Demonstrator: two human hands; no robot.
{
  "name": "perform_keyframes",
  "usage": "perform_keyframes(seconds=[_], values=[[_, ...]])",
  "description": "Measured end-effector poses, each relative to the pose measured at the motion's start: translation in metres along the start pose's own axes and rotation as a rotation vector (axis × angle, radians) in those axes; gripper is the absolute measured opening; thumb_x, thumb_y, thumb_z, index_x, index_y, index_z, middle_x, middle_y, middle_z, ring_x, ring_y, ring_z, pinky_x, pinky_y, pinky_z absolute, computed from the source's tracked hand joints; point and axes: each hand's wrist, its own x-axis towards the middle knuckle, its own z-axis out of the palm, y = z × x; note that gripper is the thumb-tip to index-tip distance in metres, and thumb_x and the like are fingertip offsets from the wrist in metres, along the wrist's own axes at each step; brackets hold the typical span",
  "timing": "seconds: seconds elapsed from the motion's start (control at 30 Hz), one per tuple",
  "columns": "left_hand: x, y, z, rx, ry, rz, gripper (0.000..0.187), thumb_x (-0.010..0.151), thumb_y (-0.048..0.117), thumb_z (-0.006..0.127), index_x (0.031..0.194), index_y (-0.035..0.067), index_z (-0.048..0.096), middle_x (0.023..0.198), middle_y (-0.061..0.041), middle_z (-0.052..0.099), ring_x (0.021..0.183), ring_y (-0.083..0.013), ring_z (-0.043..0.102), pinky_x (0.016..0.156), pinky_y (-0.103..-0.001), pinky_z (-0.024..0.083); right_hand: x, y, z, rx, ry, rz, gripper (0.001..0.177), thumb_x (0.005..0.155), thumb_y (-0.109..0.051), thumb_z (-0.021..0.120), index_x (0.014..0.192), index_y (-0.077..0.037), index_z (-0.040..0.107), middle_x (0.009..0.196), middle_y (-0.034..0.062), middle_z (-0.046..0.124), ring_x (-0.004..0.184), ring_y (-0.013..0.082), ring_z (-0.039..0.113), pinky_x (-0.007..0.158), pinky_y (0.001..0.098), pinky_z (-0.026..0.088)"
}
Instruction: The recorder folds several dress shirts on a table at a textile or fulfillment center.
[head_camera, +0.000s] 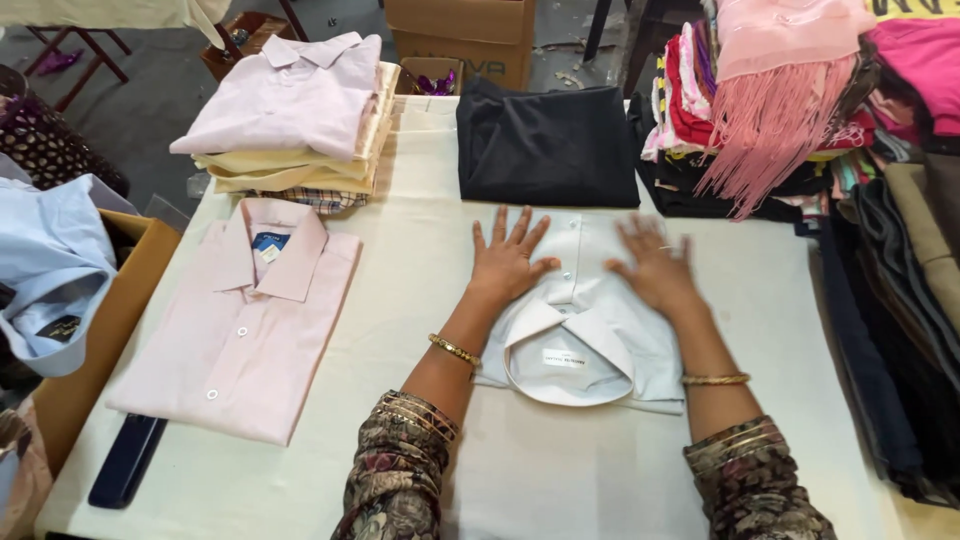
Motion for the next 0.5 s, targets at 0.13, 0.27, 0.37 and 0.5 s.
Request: perform_keyframes(seconds=[0.13, 0.27, 0.37, 0.5], values=[[-0.012, -0.005, -0.011, 0.077, 0.037, -0.149, 0.078, 0.097, 0.073, 0.036, 0.163, 0.034, 0.02, 0.172, -0.002, 0.006, 0.158, -0.0332, -0.004, 0.119, -0.07, -0.003, -0.019, 0.003, -0.014, -0.095, 0.073, 0.284, 0.08, 0.094, -0.069, 0.04, 0.161, -0.029, 0.024, 0.17, 0.004, 0.013, 0.158, 0.0269, 0.005, 0.115, 0.0722, 0.0], [-0.01, 0.0, 0.01, 0.031, 0.212, 0.14, 0.07, 0.101, 0.064, 0.038, 0.163, 0.035, 0.024, 0.174, -0.002, 0.01, 0.16, -0.029, 0.003, 0.123, -0.065, 0.003, -0.035, -0.035, -0.005, -0.096, 0.18, -0.031, 0.075, 0.097, -0.06, 0.041, 0.163, -0.027, 0.027, 0.17, 0.0063, 0.017, 0.156, 0.0299, 0.01, 0.117, 0.0695, 0.006], [-0.025, 0.009, 0.0, -0.016, -0.013, 0.086, 0.072, 0.098, 0.064, 0.04, 0.161, 0.038, 0.021, 0.172, 0.002, 0.01, 0.158, -0.0245, 0.004, 0.124, -0.061, 0.003, -0.045, -0.032, -0.001, 0.005, 0.064, -0.056, 0.067, 0.099, -0.059, 0.041, 0.159, -0.031, 0.032, 0.17, 0.0059, 0.018, 0.156, 0.0297, 0.014, 0.122, 0.0619, 0.012], [-0.073, -0.009, 0.001, 0.008, -0.026, 0.084, 0.066, 0.103, 0.057, 0.037, 0.163, 0.036, 0.02, 0.172, 0.001, 0.011, 0.159, -0.0266, 0.005, 0.124, -0.06, 0.003, -0.103, -0.047, -0.017, -0.019, 0.005, 0.047, 0.063, 0.1, -0.054, 0.041, 0.158, -0.032, 0.034, 0.17, 0.004, 0.018, 0.157, 0.0299, 0.012, 0.12, 0.0622, 0.011]])
